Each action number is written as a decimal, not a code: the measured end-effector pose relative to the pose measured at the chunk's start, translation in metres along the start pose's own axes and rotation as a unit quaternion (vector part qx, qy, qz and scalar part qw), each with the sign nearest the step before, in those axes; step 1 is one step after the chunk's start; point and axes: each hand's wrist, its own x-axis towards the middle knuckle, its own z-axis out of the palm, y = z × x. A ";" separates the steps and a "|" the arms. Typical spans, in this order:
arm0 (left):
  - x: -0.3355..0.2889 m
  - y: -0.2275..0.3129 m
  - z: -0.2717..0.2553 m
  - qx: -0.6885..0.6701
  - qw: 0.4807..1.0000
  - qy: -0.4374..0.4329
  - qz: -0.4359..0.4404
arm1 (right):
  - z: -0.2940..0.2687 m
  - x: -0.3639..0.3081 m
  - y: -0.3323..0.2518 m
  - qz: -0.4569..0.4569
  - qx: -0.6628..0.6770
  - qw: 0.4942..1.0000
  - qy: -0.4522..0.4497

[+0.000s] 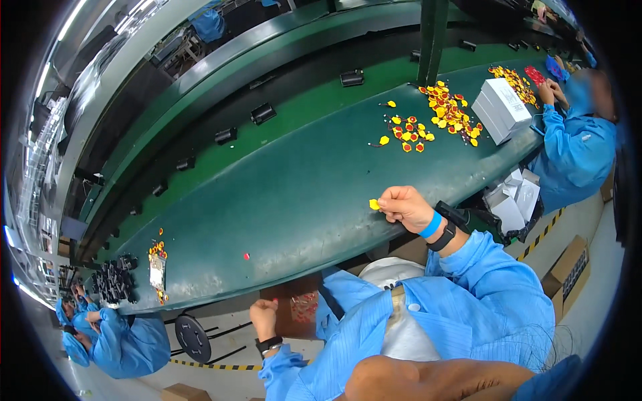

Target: Attaching small yellow and red plastic components to black plastic housings on a factory assembly line.

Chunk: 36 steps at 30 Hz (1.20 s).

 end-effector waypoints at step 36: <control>0.028 -0.126 0.122 0.037 0.975 -0.011 -0.218 | -0.023 -0.001 -0.002 -0.158 -0.152 0.968 0.120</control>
